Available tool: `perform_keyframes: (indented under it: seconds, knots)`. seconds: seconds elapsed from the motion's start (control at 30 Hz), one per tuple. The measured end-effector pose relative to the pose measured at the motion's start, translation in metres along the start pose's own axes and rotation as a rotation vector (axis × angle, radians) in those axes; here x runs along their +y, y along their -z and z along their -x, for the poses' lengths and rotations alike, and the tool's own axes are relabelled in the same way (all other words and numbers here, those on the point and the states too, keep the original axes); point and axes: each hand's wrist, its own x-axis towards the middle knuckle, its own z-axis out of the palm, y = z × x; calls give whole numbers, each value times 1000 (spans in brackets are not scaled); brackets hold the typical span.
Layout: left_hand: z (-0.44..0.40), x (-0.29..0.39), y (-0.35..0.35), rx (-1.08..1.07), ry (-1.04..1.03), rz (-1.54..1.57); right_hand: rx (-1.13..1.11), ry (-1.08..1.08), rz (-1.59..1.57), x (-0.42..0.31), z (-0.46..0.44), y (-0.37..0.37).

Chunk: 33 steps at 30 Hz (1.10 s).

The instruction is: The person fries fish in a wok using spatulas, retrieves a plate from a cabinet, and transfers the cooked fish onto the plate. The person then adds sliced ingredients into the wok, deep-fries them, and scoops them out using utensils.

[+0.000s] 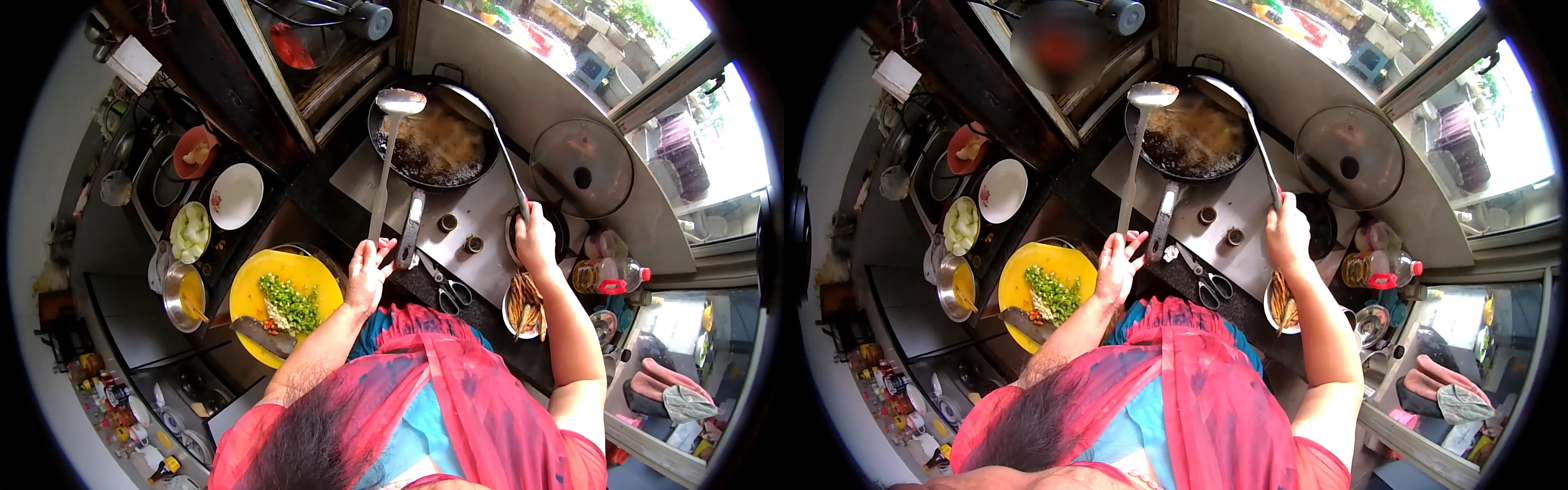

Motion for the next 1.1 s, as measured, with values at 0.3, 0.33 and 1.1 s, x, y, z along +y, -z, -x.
perform_keyframes:
  seconds: [0.3, 0.33, 1.1]
  knots:
    - [0, -2, 3, 32, 12, 3, -126, -88, -316, 34, -52, -34]
    - [0, -2, 3, 29, 10, 4, -201, -149, -403, 37, -54, -37]
    - [1, -2, 9, 27, 0, -28, -750, -569, -1061, -6, -5, 34]
